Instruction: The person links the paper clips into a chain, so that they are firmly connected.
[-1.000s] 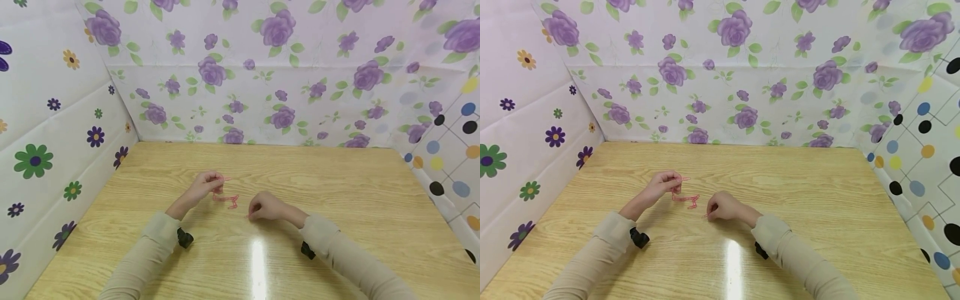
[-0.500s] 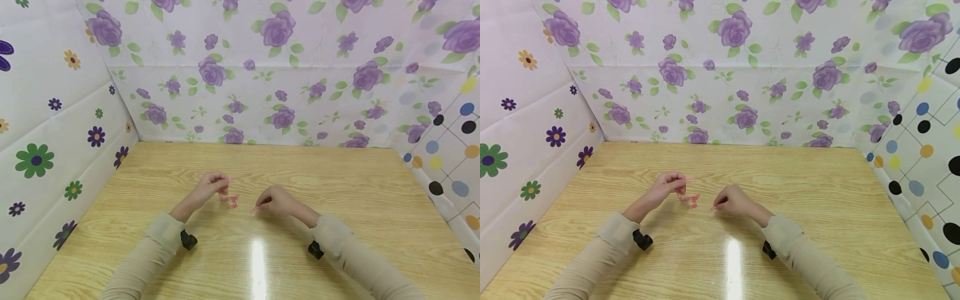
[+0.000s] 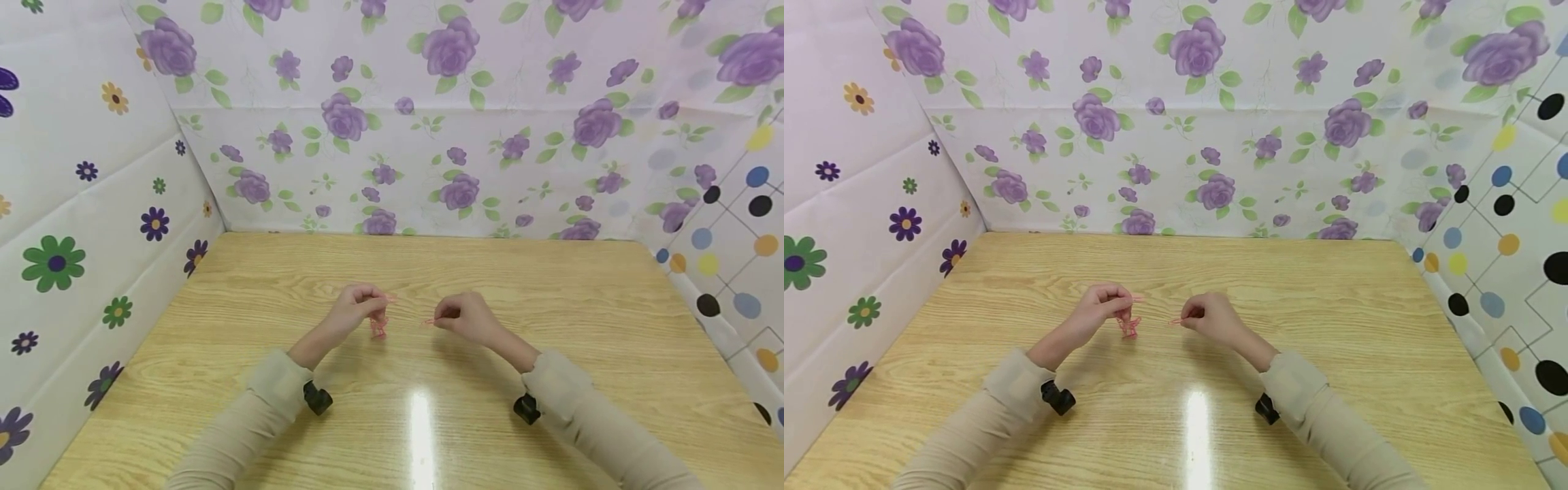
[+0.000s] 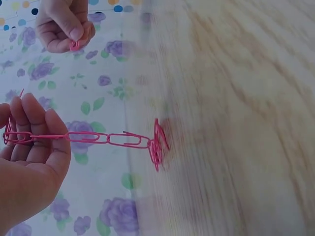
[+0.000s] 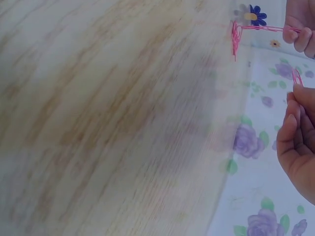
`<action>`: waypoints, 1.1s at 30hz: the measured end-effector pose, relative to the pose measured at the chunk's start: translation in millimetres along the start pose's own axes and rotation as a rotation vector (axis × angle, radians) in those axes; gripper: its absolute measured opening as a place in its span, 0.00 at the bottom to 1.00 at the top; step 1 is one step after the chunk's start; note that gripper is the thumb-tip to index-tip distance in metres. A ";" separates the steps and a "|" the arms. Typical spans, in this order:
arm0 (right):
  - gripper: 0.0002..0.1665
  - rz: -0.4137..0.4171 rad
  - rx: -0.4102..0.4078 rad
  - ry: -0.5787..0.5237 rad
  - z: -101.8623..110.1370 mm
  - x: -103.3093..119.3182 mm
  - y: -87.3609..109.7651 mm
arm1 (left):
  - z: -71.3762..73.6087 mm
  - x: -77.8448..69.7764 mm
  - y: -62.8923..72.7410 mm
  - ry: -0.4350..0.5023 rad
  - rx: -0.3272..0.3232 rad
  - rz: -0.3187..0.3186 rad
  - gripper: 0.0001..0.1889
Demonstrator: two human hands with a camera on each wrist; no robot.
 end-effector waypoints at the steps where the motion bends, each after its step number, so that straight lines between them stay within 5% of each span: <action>1: 0.03 -0.004 -0.016 0.001 1.0 0.1 0.2 | -2.2 -0.5 -0.1 0.009 0.001 0.000 0.07; 12: 0.03 -0.041 -0.144 0.021 5.6 4.1 0.0 | -15.1 -2.2 -2.6 0.070 0.030 -0.008 0.09; 24: 0.03 0.005 -0.255 -0.044 8.1 15.6 -0.1 | -35.1 -4.5 -4.9 0.092 -0.070 0.111 0.10; 33: 0.04 0.037 -0.283 -0.002 6.9 21.8 -1.3 | -44.9 -1.4 -7.4 0.094 -0.040 0.126 0.11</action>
Point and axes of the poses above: each hand's wrist, its own y-axis away from the middle knuckle, its own z-axis out of the back of the hand, x = y × z, the point moved 3 cm from there along -y, towards the middle knuckle, and after that the axes turned 8 degrees about -x, right-handed, at the moved point
